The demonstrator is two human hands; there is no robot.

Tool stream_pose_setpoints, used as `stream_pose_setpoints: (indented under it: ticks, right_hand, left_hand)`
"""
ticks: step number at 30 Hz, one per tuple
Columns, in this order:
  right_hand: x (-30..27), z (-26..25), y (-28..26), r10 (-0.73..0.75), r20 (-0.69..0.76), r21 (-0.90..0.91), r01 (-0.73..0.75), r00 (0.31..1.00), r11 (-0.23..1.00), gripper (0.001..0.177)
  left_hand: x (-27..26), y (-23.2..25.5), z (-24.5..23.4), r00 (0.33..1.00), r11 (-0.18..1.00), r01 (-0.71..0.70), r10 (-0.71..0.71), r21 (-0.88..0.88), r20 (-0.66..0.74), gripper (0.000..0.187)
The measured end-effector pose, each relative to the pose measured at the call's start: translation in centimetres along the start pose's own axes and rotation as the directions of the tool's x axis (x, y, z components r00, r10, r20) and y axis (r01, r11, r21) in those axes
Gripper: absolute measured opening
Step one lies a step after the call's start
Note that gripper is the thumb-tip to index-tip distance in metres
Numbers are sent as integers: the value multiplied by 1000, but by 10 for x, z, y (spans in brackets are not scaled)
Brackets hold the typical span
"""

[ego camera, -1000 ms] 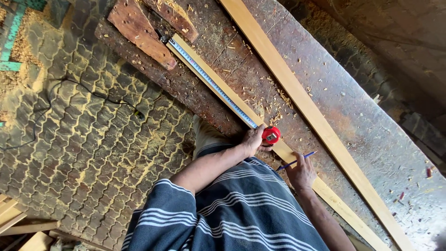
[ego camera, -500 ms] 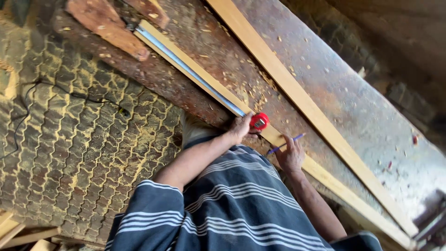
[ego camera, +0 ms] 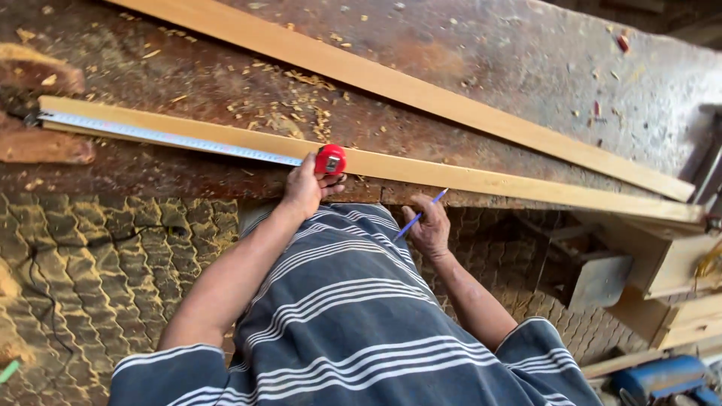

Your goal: The person measures long wooden strips on a workbench with a tape measure and marks them with a pencil. They reposition the tape along each strip, hold it in place, and draw pencil marks at measured points, working along the boards one at a time.

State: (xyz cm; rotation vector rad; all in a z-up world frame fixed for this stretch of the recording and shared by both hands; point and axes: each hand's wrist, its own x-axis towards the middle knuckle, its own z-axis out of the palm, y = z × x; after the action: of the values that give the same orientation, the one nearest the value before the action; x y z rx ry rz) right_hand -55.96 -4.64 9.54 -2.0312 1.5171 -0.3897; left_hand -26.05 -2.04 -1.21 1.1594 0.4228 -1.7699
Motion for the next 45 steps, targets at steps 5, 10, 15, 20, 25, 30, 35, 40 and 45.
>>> stream_pose_setpoints:
  ticks: [5,10,15,20,25,30,35,40,45]
  right_hand:
    - [-35,10,11,211,-60,75,-206,976,976,18]
    - [-68,25,51,605,-42,170,-591,795,789,31]
    - [-119,57,96,778,195,488,-747,598,452,34]
    - [-201,115,127,845,463,498,-867,269,3,33]
    - [-257,145,100,878,438,453,-891,192,-31,27]
    - [-255,138,80,852,260,440,-841,455,315,26]
    - [-216,92,61,869,29,528,-746,494,406,23]
    - [-174,48,70,803,-101,730,-504,587,461,17]
    - [-129,3,102,703,-263,680,-390,661,621,13]
  left_hand:
    - [-17,3,-16,991,994,-104,102,17,90,51]
    - [-78,38,3,985,980,-174,171,92,40,45]
    - [-111,41,-33,937,774,-344,316,532,146,52]
    - [-138,62,-27,893,394,-448,249,802,376,42]
    - [-149,67,-44,913,234,-408,87,882,399,33]
    - [-155,48,-75,943,360,-315,14,878,333,32]
    - [-161,15,-104,962,351,-220,-78,910,263,33]
    - [-175,18,-102,975,329,-203,-21,922,222,34]
    - [-174,21,-126,967,58,-233,116,971,225,35]
